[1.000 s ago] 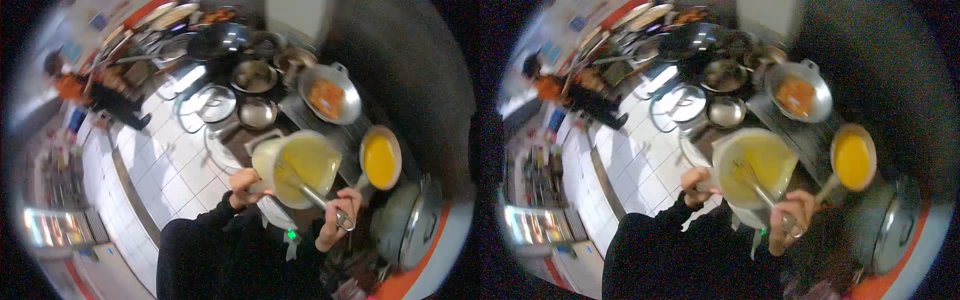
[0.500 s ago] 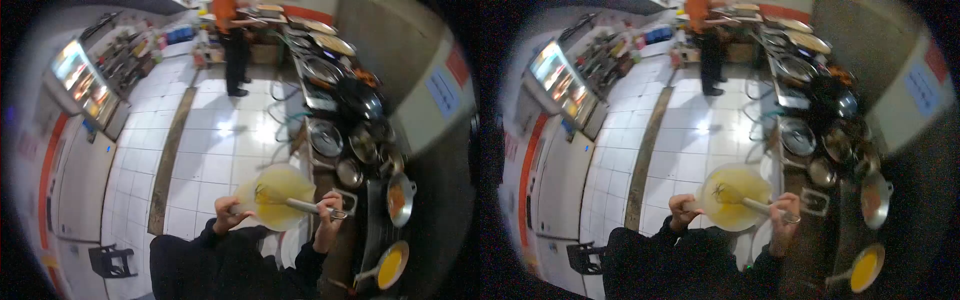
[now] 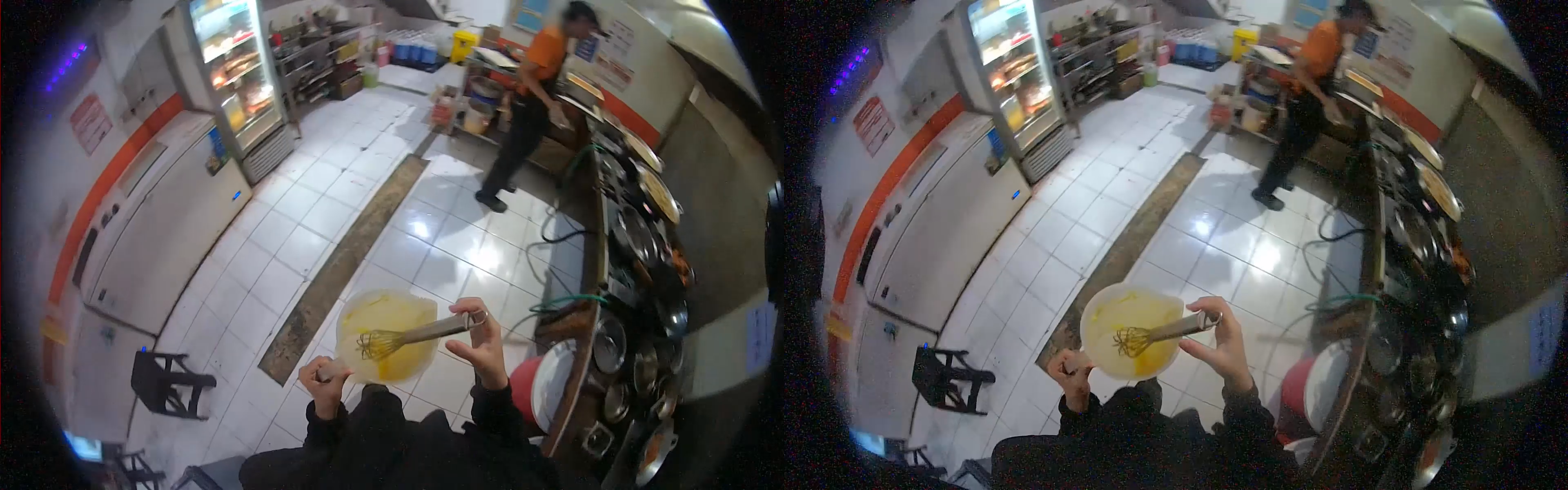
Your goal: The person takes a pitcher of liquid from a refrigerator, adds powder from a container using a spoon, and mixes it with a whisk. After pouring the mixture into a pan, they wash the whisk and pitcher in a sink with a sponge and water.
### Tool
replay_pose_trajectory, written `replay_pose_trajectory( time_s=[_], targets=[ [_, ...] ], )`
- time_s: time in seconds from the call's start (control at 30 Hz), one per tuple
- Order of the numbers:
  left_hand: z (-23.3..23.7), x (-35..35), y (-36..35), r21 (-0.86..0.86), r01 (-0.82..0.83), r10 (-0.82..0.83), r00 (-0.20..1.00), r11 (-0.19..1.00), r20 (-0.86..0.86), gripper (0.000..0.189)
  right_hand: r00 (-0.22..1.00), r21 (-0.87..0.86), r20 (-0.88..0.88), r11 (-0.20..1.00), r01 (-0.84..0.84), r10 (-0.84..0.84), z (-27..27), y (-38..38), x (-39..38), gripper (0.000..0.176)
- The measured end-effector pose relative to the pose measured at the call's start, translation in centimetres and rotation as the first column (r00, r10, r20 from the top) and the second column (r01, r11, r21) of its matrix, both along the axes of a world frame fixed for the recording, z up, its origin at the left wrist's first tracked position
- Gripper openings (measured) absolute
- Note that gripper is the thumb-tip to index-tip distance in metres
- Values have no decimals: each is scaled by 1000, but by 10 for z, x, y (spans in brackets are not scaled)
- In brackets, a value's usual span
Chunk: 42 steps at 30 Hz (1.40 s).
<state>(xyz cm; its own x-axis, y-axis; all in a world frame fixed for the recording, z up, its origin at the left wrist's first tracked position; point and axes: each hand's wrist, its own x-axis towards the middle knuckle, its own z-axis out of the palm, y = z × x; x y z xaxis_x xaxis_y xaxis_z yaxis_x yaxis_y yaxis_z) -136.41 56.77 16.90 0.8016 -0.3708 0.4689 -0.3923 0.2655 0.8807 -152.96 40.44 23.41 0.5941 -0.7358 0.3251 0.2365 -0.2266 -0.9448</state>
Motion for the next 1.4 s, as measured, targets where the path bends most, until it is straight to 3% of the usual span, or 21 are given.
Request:
replay_pose_trajectory(
  time_s=[0.03, 0.07, 0.13, 0.17, 0.2, 0.27, 0.3, 0.43, 0.6, 0.67, 0.73, 0.77, 0.8, 0.87, 0.97, 1.07, 1.1, 1.17, 1.27, 1.33, 1.4],
  targets=[
    [-5, 25, 1, 42, 78, -74, 993, 996, -92, 35, 997, -2, -3, 997, -83, 83, -9, -13, 26, 50],
    [-2, 50, -1, 53, 28, -23, 996, 998, -90, 35, 991, 9, 0, 991, -132, 132, -8, -22, 54, 50],
    [9, 96, -9, 138, -42, 15, 982, 990, 188, 35, 980, 131, 62, 972, -195, 189, -10, -36, 101, 58],
    [11, 119, -17, 92, -168, 134, 946, 982, 296, 36, 984, 214, 25, 961, -177, 176, -16, -44, 119, 65],
    [4, 141, -15, 113, -206, 165, 940, 972, 298, 36, 992, 229, 27, 965, -127, 124, -11, -48, 139, 69],
    [-11, 178, -21, 209, -193, 175, 980, 959, 98, 35, 996, 226, 7, 970, -93, 94, -32, -65, 154, 63],
    [-6, 200, -26, 236, -240, 197, 962, 942, 191, 34, 998, 216, -66, 976, -4, 18, -46, -74, 163, 51],
    [-18, 287, -65, 45, -372, 371, 928, 927, 19, 35, 945, 184, -255, 949, 254, -204, -96, -140, 194, 9],
    [-23, 394, -117, 89, -467, 463, 884, 880, 69, 31, 878, 146, -198, 873, 466, -436, -92, -259, 281, 8],
    [-5, 441, -149, 120, -469, 448, 878, 875, 168, 28, 772, -89, -325, 831, 550, -546, -95, -314, 323, 11],
    [12, 472, -181, 101, -601, 566, 788, 793, 240, 22, 850, 17, -217, 869, 494, -479, -84, -363, 387, 12],
    [10, 489, -194, 15, -612, 606, 787, 791, 117, 19, 878, -41, -205, 900, 434, -433, -69, -383, 427, 12],
    [16, 508, -208, 30, -615, 608, 785, 788, 115, 19, 902, -113, -192, 922, 371, -386, -51, -404, 469, 12],
    [25, 545, -245, -69, -798, 801, 598, 598, 24, 32, 980, -150, -22, 969, 194, -200, -19, -437, 553, 12],
    [40, 596, -297, -86, -729, 710, 682, 679, -176, 30, 1000, -249, -10, 969, -1, -2, -13, -493, 662, 10],
    [35, 654, -347, 38, -800, 801, 599, 599, -18, 29, 995, -239, 73, 970, -51, 70, -5, -531, 746, 10],
    [36, 671, -360, 48, -791, 792, 610, 610, -11, 29, 1000, -276, 3, 961, 4, -3, -8, -546, 759, 10],
    [36, 723, -410, 141, -777, 732, 627, 614, 268, 31, 993, -280, 8, 953, 117, -120, -13, -598, 788, 9],
    [36, 803, -499, 189, -681, 687, 726, 708, 42, 27, 930, -125, -69, 928, 351, -361, -43, -693, 791, 6],
    [31, 860, -560, 192, -625, 622, 779, 757, 83, 26, 837, -146, -112, 842, 520, -536, -39, -744, 784, 2],
    [12, 921, -623, 28, -657, 654, 754, 754, 61, 26, 711, -175, -139, 724, 667, -689, -38, -784, 779, 2]
  ],
)
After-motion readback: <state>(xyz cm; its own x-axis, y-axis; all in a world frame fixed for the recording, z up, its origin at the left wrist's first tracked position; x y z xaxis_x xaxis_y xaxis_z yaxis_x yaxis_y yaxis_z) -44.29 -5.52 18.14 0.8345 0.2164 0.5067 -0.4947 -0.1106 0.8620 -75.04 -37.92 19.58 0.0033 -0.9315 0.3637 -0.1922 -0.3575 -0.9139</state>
